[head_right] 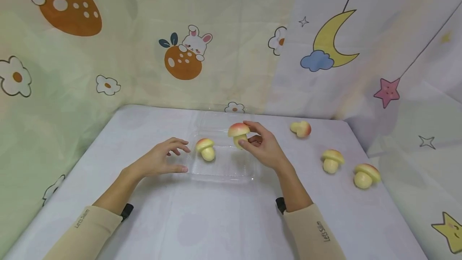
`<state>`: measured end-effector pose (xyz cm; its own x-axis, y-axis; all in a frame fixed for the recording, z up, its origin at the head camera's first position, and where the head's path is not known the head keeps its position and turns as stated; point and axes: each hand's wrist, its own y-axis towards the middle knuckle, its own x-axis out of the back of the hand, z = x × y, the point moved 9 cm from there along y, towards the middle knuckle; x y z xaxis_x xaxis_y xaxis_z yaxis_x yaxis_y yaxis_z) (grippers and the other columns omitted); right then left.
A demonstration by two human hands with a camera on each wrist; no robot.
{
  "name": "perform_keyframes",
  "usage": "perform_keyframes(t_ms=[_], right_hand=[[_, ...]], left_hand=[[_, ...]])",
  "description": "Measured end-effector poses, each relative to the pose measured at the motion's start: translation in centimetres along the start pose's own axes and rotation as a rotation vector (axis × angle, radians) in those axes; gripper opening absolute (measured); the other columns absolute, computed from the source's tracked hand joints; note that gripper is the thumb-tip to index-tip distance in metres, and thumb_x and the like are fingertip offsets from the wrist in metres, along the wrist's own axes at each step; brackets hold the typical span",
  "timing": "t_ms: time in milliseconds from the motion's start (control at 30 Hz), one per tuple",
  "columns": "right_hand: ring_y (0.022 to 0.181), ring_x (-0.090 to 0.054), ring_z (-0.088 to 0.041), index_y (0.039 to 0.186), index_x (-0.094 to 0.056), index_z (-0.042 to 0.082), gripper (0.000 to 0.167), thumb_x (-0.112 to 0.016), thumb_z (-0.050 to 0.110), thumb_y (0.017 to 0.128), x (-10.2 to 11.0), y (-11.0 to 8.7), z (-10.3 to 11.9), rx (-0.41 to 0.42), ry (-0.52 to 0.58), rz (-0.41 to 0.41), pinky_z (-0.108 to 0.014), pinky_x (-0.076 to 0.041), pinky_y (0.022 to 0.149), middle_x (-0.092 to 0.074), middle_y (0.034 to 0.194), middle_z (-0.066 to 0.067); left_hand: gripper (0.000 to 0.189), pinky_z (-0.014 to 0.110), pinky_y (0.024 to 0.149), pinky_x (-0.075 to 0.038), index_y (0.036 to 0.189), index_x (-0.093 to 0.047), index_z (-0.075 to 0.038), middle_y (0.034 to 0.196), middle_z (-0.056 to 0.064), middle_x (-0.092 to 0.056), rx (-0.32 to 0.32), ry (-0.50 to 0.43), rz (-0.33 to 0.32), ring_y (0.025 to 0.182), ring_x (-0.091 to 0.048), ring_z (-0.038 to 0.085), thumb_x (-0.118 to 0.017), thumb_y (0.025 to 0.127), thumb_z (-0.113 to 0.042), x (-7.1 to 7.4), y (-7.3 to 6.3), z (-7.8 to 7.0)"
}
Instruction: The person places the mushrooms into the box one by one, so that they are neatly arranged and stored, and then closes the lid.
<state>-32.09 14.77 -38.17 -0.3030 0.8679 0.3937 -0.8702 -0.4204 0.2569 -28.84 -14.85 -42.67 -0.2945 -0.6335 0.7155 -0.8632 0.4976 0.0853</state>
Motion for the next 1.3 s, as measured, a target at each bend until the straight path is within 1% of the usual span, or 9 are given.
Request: perform_keyframes(t_ms=[167, 333, 500, 667, 900, 1100, 1300], right_hand=[[0.095, -0.071, -0.028, 0.15, -0.049, 0.016, 0.06, -0.075, 0.014, 0.096, -0.3, 0.9, -0.3, -0.02, -0.014, 0.02, -0.025, -0.058, 0.081, -0.058, 0.138, -0.013], [0.097, -0.071, -0.028, 0.151, -0.048, 0.017, 0.062, -0.076, 0.016, 0.095, -1.1, 1.3, -0.7, -0.053, 0.011, 0.046, -0.027, -0.058, 0.081, -0.057, 0.138, -0.012], [0.097, -0.071, -0.029, 0.15, -0.049, 0.016, 0.061, -0.076, 0.016, 0.095, -1.6, 1.5, -0.7, -0.049, 0.008, 0.06, -0.027, -0.059, 0.08, -0.057, 0.14, -0.012], [0.098, -0.071, -0.029, 0.149, -0.049, 0.013, 0.06, -0.076, 0.015, 0.095, -2.4, 2.1, -0.5, -0.051, -0.015, 0.09, -0.028, -0.059, 0.083, -0.056, 0.14, -0.012], [0.099, -0.072, -0.024, 0.148, -0.05, 0.015, 0.058, -0.075, 0.021, 0.096, -3.4, 2.9, -0.8, -0.056, -0.12, 0.142, -0.033, -0.059, 0.088, -0.053, 0.146, -0.006], [0.1, -0.073, -0.022, 0.149, -0.049, 0.016, 0.059, -0.074, 0.025, 0.097, -4.1, 3.1, -1.3, -0.075, -0.189, 0.191, -0.038, -0.057, 0.092, -0.054, 0.147, -0.004], [0.097, -0.074, -0.02, 0.147, -0.049, 0.02, 0.059, -0.075, 0.03, 0.096, -4.7, 3.2, -1.8, -0.131, -0.248, 0.233, -0.039, -0.058, 0.083, -0.057, 0.139, -0.005]], left_hand=[[0.06, 0.055, 0.098, -0.048, 0.128, -0.067, -0.017, 0.151, 0.006, -0.051, 0.005, 0.002, -0.006, 0.114, -0.064, 0.03, -0.087, 0.081, -0.047, 0.1, 0.1, 0.3], [0.061, 0.054, 0.098, -0.049, 0.129, -0.066, -0.017, 0.152, 0.006, -0.05, 0.008, 0.0, -0.001, 0.115, -0.063, 0.03, -0.087, 0.08, -0.048, -0.1, 0.2, 0.3], [0.061, 0.053, 0.099, -0.048, 0.129, -0.067, -0.017, 0.151, 0.006, -0.051, 0.006, 0.009, -0.008, 0.115, -0.063, 0.03, -0.088, 0.08, -0.046, -0.1, 0.4, 0.1], [0.06, 0.055, 0.098, -0.048, 0.128, -0.067, -0.015, 0.15, 0.008, -0.052, -0.01, 0.01, -0.019, 0.113, -0.064, 0.03, -0.087, 0.081, -0.046, -0.1, 0.2, 0.0], [0.06, 0.054, 0.097, -0.049, 0.127, -0.067, -0.015, 0.15, 0.008, -0.052, -0.003, 0.009, -0.019, 0.112, -0.065, 0.029, -0.087, 0.081, -0.047, 0.0, 0.0, 0.2], [0.061, 0.053, 0.097, -0.05, 0.128, -0.067, -0.015, 0.151, 0.008, -0.052, -0.006, 0.0, -0.008, 0.112, -0.065, 0.03, -0.087, 0.08, -0.047, -0.3, 0.1, 0.4], [0.06, 0.054, 0.098, -0.049, 0.128, -0.067, -0.016, 0.151, 0.007, -0.051, -0.001, -0.003, -0.007, 0.113, -0.064, 0.031, -0.087, 0.081, -0.045, -0.2, 0.1, 0.4]])
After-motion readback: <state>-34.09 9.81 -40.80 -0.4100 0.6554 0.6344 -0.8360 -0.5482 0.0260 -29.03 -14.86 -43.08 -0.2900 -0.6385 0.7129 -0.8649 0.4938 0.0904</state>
